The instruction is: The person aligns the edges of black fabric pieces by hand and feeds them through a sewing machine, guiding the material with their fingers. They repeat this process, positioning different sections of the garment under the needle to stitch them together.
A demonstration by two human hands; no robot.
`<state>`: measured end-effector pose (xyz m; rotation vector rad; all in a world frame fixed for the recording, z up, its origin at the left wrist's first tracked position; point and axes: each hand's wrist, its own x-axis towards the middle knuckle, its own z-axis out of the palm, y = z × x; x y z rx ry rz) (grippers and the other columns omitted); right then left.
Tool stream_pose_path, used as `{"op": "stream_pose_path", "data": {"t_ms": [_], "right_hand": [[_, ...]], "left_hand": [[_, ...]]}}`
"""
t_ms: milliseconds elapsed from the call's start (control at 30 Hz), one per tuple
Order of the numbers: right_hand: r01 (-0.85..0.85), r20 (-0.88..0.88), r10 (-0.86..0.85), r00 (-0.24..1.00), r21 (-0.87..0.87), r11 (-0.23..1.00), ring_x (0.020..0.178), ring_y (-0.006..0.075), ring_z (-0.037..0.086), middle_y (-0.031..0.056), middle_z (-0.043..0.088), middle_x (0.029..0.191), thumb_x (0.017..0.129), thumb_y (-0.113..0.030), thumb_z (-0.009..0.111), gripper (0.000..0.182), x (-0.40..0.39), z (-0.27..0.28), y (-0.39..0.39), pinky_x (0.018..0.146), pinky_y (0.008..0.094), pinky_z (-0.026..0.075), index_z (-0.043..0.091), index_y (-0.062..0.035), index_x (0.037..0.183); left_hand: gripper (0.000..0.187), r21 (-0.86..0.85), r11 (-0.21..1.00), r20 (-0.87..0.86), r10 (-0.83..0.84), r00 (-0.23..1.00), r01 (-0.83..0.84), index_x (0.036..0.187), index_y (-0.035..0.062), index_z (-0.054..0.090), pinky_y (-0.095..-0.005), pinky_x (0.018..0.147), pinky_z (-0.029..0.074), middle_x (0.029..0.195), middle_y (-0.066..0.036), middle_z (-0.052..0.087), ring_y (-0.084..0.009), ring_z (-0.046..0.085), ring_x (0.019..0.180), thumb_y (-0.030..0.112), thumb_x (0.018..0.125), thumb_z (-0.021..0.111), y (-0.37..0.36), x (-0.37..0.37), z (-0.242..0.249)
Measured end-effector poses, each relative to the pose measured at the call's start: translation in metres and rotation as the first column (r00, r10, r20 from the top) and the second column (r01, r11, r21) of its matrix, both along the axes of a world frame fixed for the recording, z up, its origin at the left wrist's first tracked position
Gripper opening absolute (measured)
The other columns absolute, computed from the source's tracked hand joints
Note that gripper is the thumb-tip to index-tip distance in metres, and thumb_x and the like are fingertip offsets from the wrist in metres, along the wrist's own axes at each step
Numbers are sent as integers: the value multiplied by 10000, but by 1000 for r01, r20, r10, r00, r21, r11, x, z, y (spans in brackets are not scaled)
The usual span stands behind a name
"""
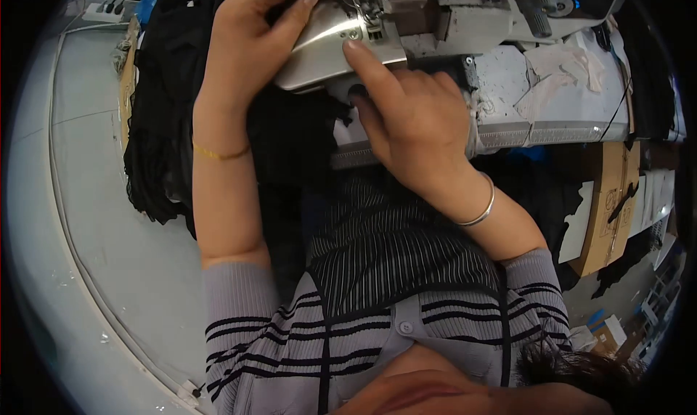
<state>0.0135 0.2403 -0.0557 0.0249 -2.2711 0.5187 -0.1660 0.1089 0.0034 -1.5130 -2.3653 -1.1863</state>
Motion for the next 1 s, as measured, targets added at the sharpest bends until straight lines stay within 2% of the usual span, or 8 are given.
{"op": "stream_pose_path", "data": {"t_ms": [267, 400, 467, 567, 633, 700, 800, 1000], "right_hand": [[-206, 116, 430, 895, -748, 631, 781, 139, 631, 50, 674, 904, 902, -199, 751, 552, 34, 5, -7, 755, 284, 480, 551, -39, 1392], [111, -143, 782, 606, -959, -261, 1050, 137, 616, 75, 644, 1229, 1011, -285, 649, 571, 13, 17, -2, 922, 299, 504, 438, -3, 1461], [-29, -126, 835, 535, -991, -131, 1075, 175, 635, 92, 659, 1223, 994, -195, 649, 455, 2, 41, -39, 917, 324, 512, 516, -11, 1388], [-466, 543, 766, 344, -609, 642, 822, 333, 699, 222, 666, 866, 920, -129, 683, 258, 41, 87, -34, 739, 367, 534, 646, 17, 1130], [-606, 497, 867, -21, -696, 384, 654, 388, 658, 206, 628, 710, 939, -128, 657, 167, 63, 120, 12, 620, 422, 503, 657, 10, 1034], [-429, 126, 945, 302, -867, 253, 760, 367, 667, 182, 675, 851, 935, -210, 635, 284, 122, 108, 79, 693, 405, 515, 650, 37, 1074], [-243, -363, 383, 850, -914, -326, 1162, 314, 673, 189, 690, 1225, 902, -349, 619, 532, 203, 68, 113, 972, 345, 550, 613, 80, 1217], [-494, 94, 605, 791, -485, 721, 1285, 291, 589, 202, 602, 1368, 975, -400, 564, 614, 220, 170, 157, 1058, 363, 506, 516, 60, 1380]], "left_hand": [[157, 343, 928, -326, 265, 908, -147, 1054, -10, 704, -283, 771, 537, 924, -129, 732, -232, 711, 852, -46, 904, 672, -28, -6, -5], [194, 74, 892, -149, -432, 889, 446, 1018, 103, 751, -304, 786, 581, 1033, -59, 763, -207, 739, 931, 54, 834, 715, -62, 146, 2], [326, 155, 909, -269, -338, 902, 387, 1061, 121, 740, -390, 961, 542, 1105, -34, 747, -240, 721, 1048, 366, 846, 750, -58, 150, 25], [474, 18, 926, -146, -371, 917, 377, 997, 111, 716, -430, 961, 521, 956, -41, 710, -288, 703, 941, 549, 817, 733, -69, 93, 29], [478, -274, 868, -80, -450, 890, 414, 821, 76, 647, -396, 664, 510, 664, -91, 579, -321, 618, 652, 540, 811, 763, -103, 75, 30], [407, -323, 898, -27, -326, 945, 300, 739, 82, 602, -376, 529, 432, 637, -83, 541, -295, 581, 609, 427, 802, 808, -148, 72, 40], [315, -323, 921, 37, -218, 975, 218, 846, 60, 647, -348, 598, 487, 735, -63, 596, -256, 625, 664, 308, 794, 835, -182, 100, 44], [692, 265, 908, -225, -268, 937, 324, 1374, 38, 563, -403, 1044, 477, 1284, -133, 640, -315, 587, 1228, 311, 802, 839, -96, 131, 11]]}}
